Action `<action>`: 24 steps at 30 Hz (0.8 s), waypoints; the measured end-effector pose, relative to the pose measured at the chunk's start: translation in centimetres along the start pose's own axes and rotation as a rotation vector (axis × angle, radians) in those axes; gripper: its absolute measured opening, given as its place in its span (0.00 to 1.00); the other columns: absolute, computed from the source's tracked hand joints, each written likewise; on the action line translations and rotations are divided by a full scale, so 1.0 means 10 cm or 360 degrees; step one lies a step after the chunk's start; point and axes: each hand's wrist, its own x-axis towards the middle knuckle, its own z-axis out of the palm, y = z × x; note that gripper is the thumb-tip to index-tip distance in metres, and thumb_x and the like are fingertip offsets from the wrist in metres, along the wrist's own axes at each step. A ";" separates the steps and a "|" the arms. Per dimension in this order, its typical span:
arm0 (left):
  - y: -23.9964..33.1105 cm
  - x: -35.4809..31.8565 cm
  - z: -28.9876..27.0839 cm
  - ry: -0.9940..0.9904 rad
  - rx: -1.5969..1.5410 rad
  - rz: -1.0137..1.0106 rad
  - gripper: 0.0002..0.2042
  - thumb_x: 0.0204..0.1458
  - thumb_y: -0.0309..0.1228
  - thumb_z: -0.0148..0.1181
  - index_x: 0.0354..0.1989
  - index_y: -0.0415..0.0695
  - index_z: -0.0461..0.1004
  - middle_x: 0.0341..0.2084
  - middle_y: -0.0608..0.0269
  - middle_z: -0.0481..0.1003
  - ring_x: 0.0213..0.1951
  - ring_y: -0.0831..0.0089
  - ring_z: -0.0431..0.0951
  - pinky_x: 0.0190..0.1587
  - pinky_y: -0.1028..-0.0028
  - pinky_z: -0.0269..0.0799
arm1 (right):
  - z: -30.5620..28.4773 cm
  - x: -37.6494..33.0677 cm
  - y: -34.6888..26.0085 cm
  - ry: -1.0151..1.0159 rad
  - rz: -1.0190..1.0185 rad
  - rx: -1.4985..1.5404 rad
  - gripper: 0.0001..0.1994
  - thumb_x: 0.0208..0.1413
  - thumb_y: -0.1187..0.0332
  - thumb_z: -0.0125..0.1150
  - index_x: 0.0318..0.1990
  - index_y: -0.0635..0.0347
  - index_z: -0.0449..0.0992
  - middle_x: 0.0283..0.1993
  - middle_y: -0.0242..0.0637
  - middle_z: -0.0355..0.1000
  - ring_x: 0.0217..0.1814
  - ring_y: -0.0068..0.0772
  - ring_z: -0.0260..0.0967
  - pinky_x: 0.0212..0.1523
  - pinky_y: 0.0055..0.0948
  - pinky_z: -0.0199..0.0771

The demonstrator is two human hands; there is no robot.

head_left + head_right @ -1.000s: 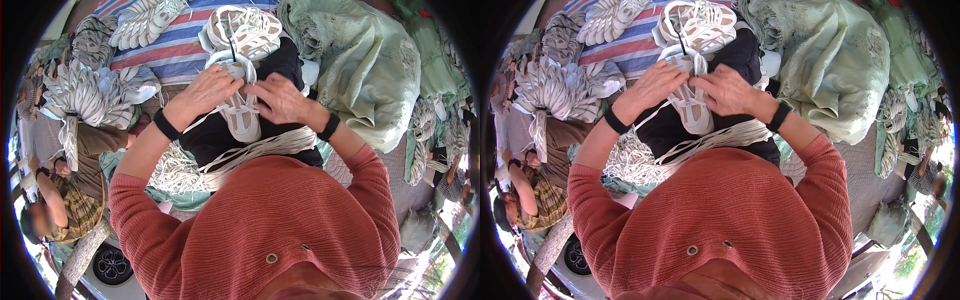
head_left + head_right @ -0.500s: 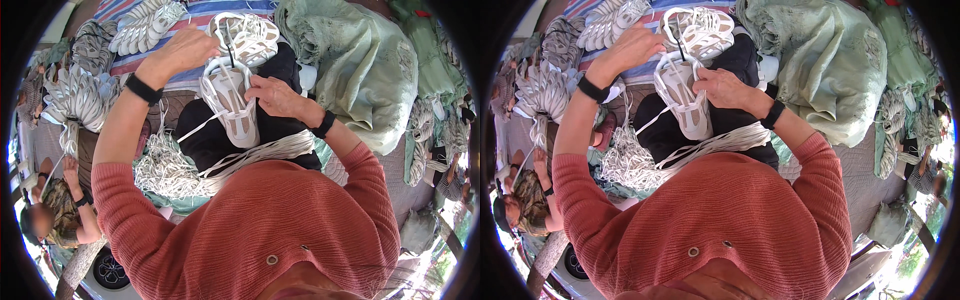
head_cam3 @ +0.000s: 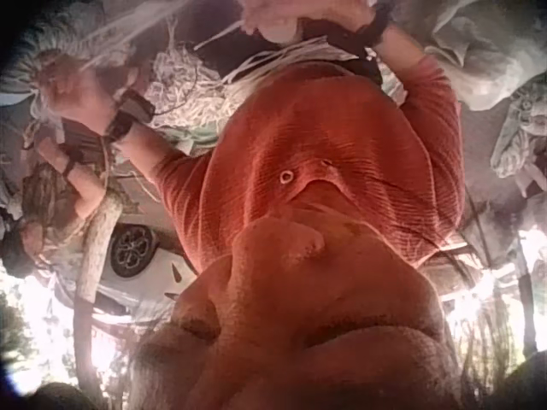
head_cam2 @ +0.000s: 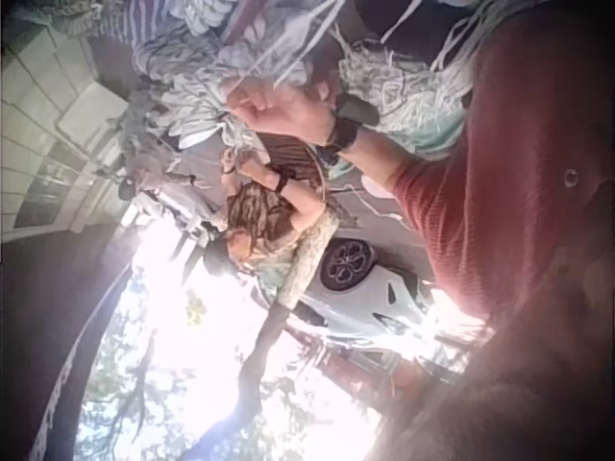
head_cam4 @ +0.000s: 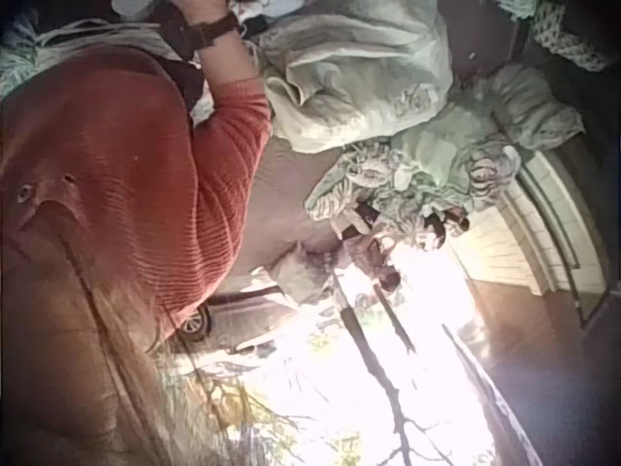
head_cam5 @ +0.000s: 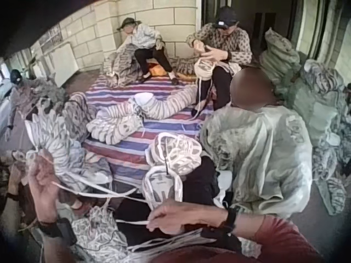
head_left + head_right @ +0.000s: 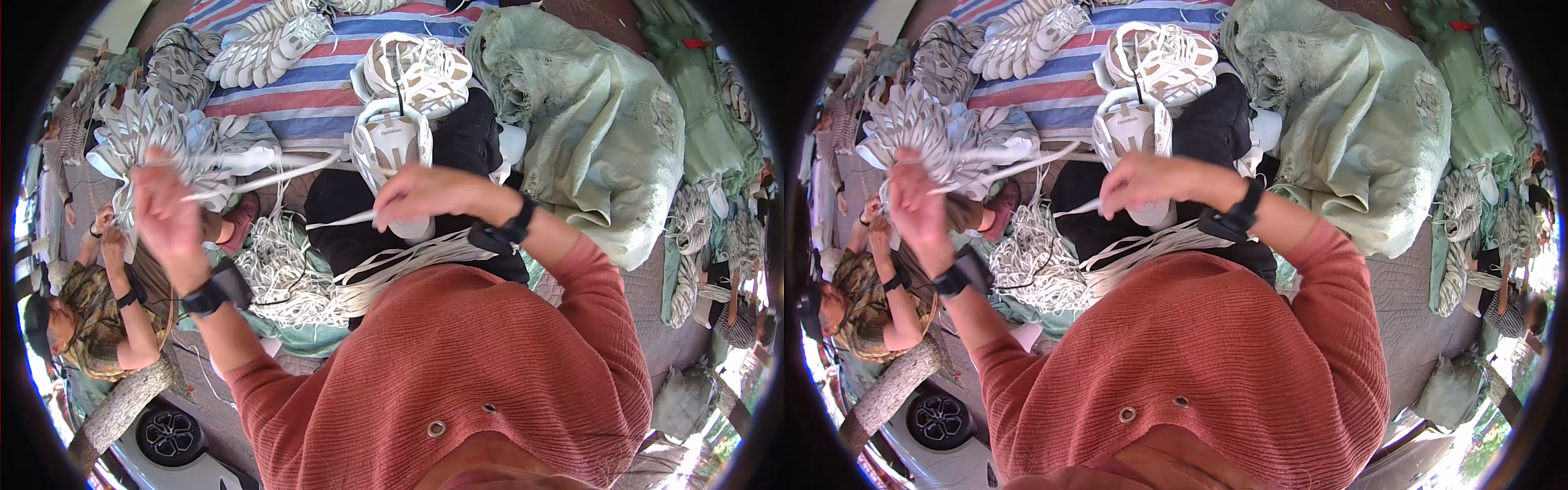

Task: The person threads a long white shoelace through the eyelets of a white sneaker held on their lap. They repeatedly pull the lace through the eyelets and adjust the loops, working on a single shoe while sitting on the ground.

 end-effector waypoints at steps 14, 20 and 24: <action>3.72 -3.48 -0.01 0.0851 0.1404 0.1260 0.23 0.63 0.28 0.49 0.65 0.33 0.58 0.58 0.51 0.70 0.38 0.71 0.73 0.41 0.73 0.72 | -2.40 -3.82 0.10 0.2141 -0.0848 0.1357 0.09 0.67 0.73 0.44 0.48 0.65 0.71 0.18 0.21 0.52 0.16 0.15 0.41 0.21 0.18 0.44; 3.11 -3.05 -0.18 0.1806 0.2492 0.2275 0.13 0.56 0.25 0.58 0.46 0.28 0.70 0.38 0.50 0.79 0.35 0.74 0.76 0.34 0.73 0.73 | -2.28 -5.32 1.00 0.2555 -0.0747 0.1381 0.05 0.64 0.71 0.53 0.39 0.61 0.74 0.18 0.22 0.54 0.15 0.17 0.43 0.19 0.20 0.47; 0.93 -1.77 -0.13 0.1082 0.3500 0.1868 0.13 0.61 0.30 0.48 0.40 0.31 0.74 0.39 0.53 0.79 0.43 0.66 0.76 0.47 0.69 0.70 | -2.40 -5.56 1.72 0.3165 -0.0604 0.1285 0.06 0.61 0.70 0.58 0.31 0.58 0.73 0.20 0.26 0.59 0.21 0.24 0.54 0.25 0.23 0.58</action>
